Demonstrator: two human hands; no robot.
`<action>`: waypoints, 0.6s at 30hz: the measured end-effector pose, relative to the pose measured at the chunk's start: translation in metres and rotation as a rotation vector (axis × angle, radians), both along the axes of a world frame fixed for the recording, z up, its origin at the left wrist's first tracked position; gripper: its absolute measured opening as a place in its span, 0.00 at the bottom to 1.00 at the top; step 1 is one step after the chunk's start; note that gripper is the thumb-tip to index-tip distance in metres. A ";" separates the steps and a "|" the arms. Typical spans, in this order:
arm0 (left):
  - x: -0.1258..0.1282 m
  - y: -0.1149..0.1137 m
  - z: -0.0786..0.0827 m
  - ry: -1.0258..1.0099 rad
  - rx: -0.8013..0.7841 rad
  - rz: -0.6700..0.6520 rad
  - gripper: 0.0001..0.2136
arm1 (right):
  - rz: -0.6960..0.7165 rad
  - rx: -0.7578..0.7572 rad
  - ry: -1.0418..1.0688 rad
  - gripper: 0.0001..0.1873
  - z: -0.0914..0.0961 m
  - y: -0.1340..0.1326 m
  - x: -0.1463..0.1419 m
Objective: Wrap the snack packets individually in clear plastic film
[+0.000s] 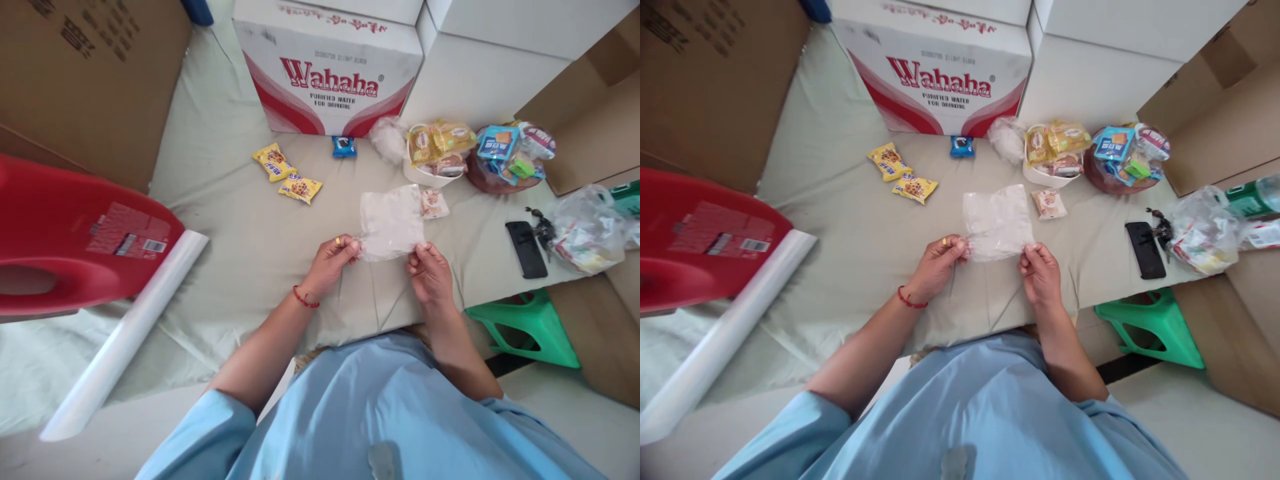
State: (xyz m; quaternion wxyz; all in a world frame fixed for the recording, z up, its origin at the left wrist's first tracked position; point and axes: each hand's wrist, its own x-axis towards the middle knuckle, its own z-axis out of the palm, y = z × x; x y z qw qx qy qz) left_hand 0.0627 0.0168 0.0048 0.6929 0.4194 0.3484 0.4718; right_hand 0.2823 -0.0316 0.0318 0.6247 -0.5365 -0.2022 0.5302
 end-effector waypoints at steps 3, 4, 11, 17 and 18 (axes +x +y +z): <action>0.001 0.000 -0.002 -0.031 -0.001 0.030 0.18 | 0.097 -0.092 0.014 0.23 -0.004 -0.003 0.001; 0.001 0.001 -0.003 -0.054 -0.011 0.046 0.18 | 0.136 -0.124 -0.042 0.23 -0.006 -0.004 0.001; 0.000 0.001 -0.007 -0.128 -0.076 0.040 0.17 | -0.008 0.205 -1.013 0.12 -0.006 -0.014 -0.015; -0.001 -0.001 -0.010 -0.009 0.079 0.011 0.16 | 0.288 0.450 -1.240 0.11 0.002 0.000 -0.041; -0.002 0.000 -0.009 -0.003 0.083 0.022 0.16 | 0.277 0.448 -1.217 0.07 0.002 0.003 -0.041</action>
